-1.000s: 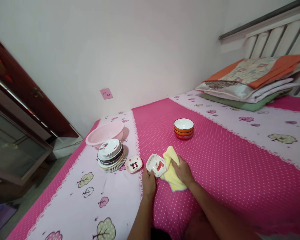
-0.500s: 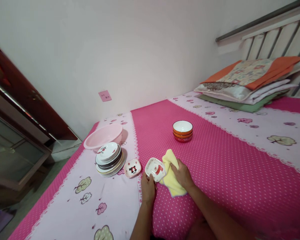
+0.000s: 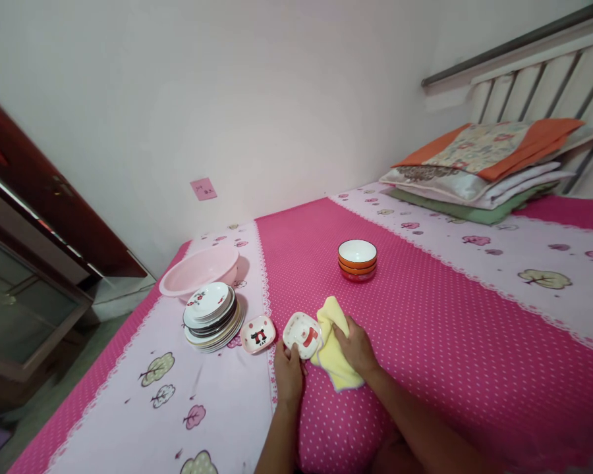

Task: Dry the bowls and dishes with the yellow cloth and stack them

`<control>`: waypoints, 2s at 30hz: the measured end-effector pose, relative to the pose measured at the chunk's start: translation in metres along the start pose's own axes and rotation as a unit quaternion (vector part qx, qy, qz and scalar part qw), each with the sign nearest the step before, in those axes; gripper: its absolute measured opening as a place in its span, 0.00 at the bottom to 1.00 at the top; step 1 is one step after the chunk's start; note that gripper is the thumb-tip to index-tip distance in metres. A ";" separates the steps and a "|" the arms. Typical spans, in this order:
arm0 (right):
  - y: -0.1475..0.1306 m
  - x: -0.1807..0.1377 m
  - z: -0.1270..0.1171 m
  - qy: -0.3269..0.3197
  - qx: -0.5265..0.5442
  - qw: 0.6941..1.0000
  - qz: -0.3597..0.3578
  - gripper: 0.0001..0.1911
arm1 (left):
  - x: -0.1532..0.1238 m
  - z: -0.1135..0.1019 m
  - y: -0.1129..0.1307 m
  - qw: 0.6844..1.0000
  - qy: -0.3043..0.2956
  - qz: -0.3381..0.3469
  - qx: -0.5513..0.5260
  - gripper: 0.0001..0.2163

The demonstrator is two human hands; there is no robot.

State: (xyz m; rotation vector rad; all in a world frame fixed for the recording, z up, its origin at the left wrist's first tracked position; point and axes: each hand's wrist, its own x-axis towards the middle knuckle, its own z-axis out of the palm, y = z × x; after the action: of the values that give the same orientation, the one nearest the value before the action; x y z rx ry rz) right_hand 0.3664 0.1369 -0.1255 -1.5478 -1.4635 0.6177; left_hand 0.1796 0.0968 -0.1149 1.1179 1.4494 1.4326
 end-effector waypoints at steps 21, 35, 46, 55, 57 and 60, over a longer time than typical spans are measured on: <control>-0.021 0.011 0.012 0.040 -0.016 0.995 0.086 0.18 | 0.000 0.001 0.008 0.999 0.015 -0.036 -0.037 0.28; -0.032 0.033 0.008 -0.020 0.026 0.994 0.105 0.19 | 0.013 0.001 0.044 0.998 0.025 -0.034 -0.036 0.27; -0.038 0.034 0.009 -0.022 0.032 0.992 0.121 0.17 | 0.122 0.144 0.152 0.989 -0.088 0.062 0.105 0.14; -0.042 0.033 0.009 -0.018 0.034 0.993 0.113 0.17 | 0.173 0.240 0.162 0.948 -0.129 0.075 0.281 0.18; -0.043 0.033 0.009 -0.019 0.031 0.992 0.117 0.17 | 0.179 0.243 0.160 0.936 -0.129 0.077 0.318 0.18; -0.045 0.033 0.008 -0.025 0.030 0.992 0.119 0.18 | 0.185 0.245 0.158 0.916 -0.125 0.080 0.373 0.18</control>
State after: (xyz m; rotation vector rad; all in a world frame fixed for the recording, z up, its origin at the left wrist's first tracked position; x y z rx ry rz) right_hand 0.3428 0.1665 -0.0841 -1.6822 -1.2943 0.8385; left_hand 0.3679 0.3411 0.0406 1.8445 1.7934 0.7765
